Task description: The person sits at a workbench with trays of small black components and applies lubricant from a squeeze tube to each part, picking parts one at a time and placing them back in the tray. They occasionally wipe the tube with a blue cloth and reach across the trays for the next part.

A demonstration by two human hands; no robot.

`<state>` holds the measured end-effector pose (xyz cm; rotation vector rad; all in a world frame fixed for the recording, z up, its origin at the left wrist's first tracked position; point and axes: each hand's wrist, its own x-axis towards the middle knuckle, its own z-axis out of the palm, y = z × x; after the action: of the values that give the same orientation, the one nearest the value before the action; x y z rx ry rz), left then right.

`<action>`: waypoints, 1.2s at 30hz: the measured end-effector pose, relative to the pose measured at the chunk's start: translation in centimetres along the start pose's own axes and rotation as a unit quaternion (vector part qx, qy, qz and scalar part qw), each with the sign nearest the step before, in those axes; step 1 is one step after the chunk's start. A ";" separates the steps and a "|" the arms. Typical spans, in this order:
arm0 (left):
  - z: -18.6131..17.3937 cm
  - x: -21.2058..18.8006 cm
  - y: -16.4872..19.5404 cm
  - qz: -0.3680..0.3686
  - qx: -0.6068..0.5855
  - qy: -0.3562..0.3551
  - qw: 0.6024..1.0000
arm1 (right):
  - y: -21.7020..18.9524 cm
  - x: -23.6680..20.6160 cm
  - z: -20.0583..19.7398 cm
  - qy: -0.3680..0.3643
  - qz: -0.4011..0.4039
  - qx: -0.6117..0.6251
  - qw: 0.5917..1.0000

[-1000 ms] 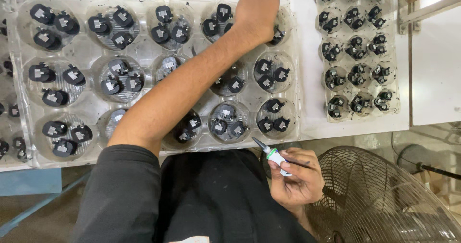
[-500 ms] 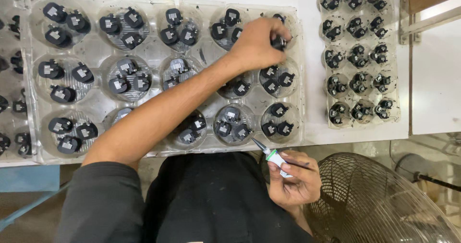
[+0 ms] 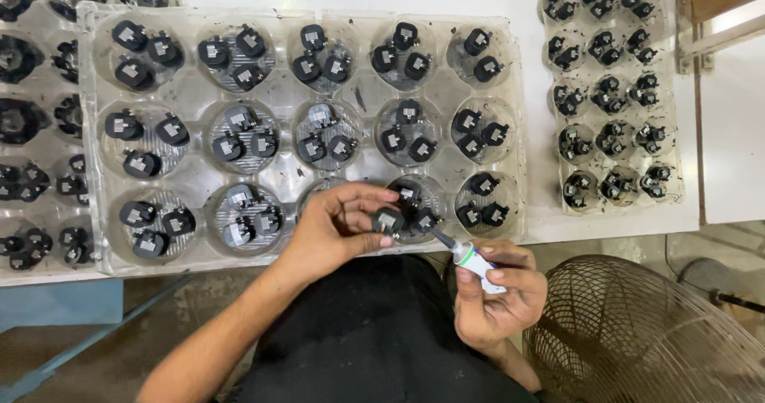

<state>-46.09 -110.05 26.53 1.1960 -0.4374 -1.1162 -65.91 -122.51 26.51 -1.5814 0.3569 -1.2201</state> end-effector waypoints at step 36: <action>-0.7 -9.2 0.1 0.186 0.027 0.123 0.974 | -4.0 -2.2 2.8 -0.195 -0.148 -0.124 0.962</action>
<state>-49.51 -101.76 28.79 1.2218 -0.4793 -0.6285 -65.92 -117.75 29.00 -2.1037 0.0145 -1.0779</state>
